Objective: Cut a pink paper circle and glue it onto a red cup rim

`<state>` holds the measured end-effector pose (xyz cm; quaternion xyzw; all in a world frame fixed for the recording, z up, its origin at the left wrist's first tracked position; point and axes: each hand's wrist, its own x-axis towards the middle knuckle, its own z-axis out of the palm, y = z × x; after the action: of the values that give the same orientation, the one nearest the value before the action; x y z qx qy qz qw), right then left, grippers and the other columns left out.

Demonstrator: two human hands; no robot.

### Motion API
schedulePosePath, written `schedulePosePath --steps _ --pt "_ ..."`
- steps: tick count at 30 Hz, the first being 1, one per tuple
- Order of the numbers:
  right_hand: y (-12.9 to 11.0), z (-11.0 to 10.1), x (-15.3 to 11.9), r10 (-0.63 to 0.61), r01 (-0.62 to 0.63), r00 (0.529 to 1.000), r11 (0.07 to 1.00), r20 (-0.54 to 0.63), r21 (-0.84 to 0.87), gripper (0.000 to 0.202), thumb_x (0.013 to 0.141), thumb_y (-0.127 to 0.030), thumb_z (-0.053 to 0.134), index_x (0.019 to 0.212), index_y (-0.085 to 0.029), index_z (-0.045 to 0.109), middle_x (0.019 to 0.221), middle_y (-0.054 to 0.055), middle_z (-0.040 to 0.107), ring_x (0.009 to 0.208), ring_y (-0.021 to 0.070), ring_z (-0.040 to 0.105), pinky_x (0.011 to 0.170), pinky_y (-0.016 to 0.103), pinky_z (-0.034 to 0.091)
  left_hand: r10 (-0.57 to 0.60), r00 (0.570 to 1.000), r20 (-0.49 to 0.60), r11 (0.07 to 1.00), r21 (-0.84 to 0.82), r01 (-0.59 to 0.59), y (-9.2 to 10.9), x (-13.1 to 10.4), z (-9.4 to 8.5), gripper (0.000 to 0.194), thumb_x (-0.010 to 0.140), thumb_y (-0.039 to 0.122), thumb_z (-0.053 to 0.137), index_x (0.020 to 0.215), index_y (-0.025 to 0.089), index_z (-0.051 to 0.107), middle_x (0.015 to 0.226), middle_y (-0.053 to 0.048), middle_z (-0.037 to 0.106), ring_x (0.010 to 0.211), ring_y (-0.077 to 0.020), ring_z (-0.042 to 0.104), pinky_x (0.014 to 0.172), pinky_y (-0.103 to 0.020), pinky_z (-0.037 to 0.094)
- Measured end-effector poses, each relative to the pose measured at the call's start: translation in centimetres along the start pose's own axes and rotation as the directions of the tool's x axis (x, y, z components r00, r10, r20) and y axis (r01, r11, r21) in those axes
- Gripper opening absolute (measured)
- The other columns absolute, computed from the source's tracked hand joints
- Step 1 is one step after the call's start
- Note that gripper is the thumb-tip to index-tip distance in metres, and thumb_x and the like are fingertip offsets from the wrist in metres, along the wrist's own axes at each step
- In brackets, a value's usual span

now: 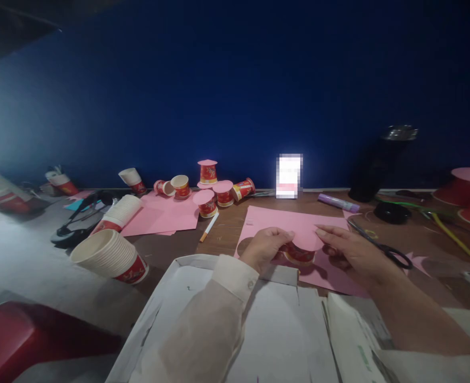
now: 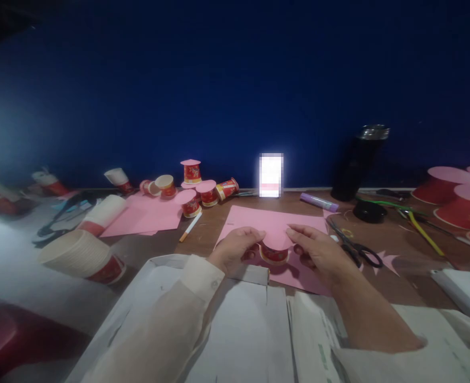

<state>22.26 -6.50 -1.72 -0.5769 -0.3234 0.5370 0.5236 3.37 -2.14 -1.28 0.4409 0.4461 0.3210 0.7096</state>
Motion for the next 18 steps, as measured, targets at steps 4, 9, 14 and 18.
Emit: schedulePosePath --steps 4,9,14,18 --pt "0.21 -0.15 0.16 0.012 -0.012 1.000 1.000 0.000 0.012 0.044 0.064 -0.041 0.090 0.099 -0.022 0.073 0.064 -0.005 0.050 0.051 0.0064 0.040 0.035 0.015 0.021 -0.012 1.000 0.015 1.000 -0.011 0.012 0.06 -0.02 -0.10 0.029 0.074 0.038 0.079 0.074 0.016 0.060 0.069 0.000 0.061 0.055 -0.0075 0.051 0.053 -0.020 0.036" --pt "0.38 -0.17 0.24 0.019 -0.019 1.000 1.000 -0.005 0.019 0.044 0.065 -0.040 0.090 0.102 -0.022 0.073 0.063 -0.005 0.051 0.050 0.0057 0.037 0.036 0.013 0.021 -0.019 1.000 -0.001 1.000 0.001 0.019 -0.13 0.24 -0.19 0.030 0.073 0.039 0.080 0.073 0.016 0.060 0.069 0.000 0.062 0.058 -0.0084 0.052 0.057 -0.022 0.039" --pt "0.22 0.00 0.13 0.020 -0.020 1.000 1.000 -0.007 0.014 0.044 0.065 -0.041 0.090 0.100 -0.022 0.073 0.067 -0.004 0.052 0.053 0.0056 0.043 0.036 0.012 0.023 -0.012 1.000 -0.009 1.000 0.016 0.012 -0.25 0.33 -0.20 0.031 0.073 0.040 0.080 0.074 0.015 0.061 0.072 -0.001 0.063 0.061 -0.0079 0.054 0.062 -0.022 0.042" --pt "0.20 0.04 0.20 0.021 -0.021 1.000 1.000 -0.001 0.016 0.041 0.062 -0.041 0.091 0.094 -0.022 0.073 0.069 -0.003 0.054 0.054 0.0067 0.046 0.036 0.014 0.025 -0.015 1.000 -0.003 1.000 0.025 0.015 -0.20 0.32 -0.19 0.031 0.074 0.040 0.079 0.073 0.015 0.061 0.069 0.000 0.062 0.059 -0.0076 0.052 0.060 -0.022 0.041"
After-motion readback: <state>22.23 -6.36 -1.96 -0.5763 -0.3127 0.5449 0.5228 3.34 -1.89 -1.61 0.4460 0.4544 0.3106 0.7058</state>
